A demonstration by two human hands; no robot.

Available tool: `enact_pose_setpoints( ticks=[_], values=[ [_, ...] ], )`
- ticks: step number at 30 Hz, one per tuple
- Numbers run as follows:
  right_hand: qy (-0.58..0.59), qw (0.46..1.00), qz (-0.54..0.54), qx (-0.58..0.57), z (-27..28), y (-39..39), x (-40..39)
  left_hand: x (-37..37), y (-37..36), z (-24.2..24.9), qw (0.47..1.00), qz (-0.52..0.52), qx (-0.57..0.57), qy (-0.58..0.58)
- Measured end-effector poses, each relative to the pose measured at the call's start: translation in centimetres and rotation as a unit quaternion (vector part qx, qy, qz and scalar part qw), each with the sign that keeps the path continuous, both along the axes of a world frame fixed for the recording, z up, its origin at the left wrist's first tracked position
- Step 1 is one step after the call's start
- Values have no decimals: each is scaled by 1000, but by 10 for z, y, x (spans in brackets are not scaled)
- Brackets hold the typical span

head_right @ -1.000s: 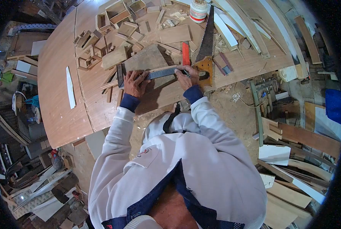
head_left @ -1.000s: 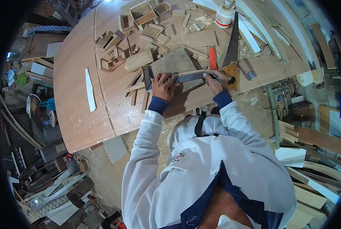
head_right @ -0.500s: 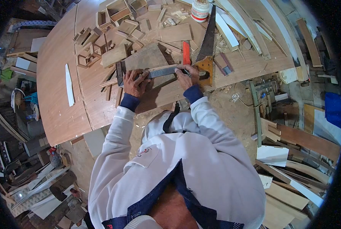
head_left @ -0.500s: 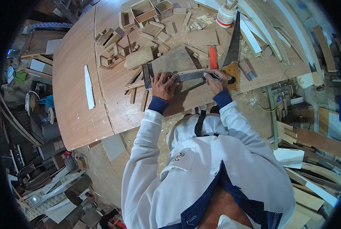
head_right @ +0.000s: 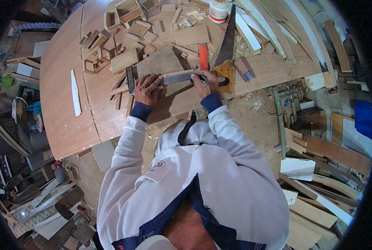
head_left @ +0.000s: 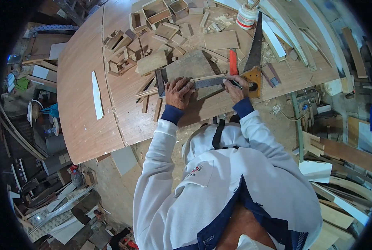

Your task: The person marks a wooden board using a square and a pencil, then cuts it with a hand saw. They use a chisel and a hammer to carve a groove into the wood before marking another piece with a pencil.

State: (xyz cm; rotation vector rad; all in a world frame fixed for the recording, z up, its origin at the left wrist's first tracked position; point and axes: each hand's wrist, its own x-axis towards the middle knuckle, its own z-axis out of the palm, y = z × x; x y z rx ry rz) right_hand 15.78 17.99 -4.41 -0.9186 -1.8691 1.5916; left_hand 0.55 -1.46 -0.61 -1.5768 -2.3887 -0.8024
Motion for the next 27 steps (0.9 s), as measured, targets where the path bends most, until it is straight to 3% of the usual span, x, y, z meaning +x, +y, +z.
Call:
enact_pose_setpoints(
  ticks=[6, 8, 9, 11, 15, 21, 24, 26, 27],
  values=[
    [-7, 998, 6, 55, 10, -1, 3, -3, 0, -4, 1000, -13, 20, 11],
    [-26, 996, 0, -81, 21, -6, 1, -3, 1, -4, 999, -15, 27, 14],
    [-25, 996, -1, -81, 12, -4, 1, -3, 1, -5, 999, -16, 27, 15],
    [-2, 1000, -6, 20, -14, 1, 0, -4, 0, -7, 1000, -14, 22, 7],
    [-5, 1000, -5, -15, -7, -1, 1, -3, 0, -6, 1000, -16, 24, 4],
    [-36, 998, 10, 42, -2, 2, 0, -3, 0, -4, 1000, -14, 20, -12],
    [-8, 995, -57, 82, 1, 2, -4, -2, 0, 0, 1000, -14, 8, -17],
    [58, 994, -78, -53, 26, 0, -5, -2, 0, -1, 1000, -17, 12, -17],
    [59, 994, -77, -52, 26, 1, -7, -2, 0, 0, 1000, -16, 13, -17]
  ],
)
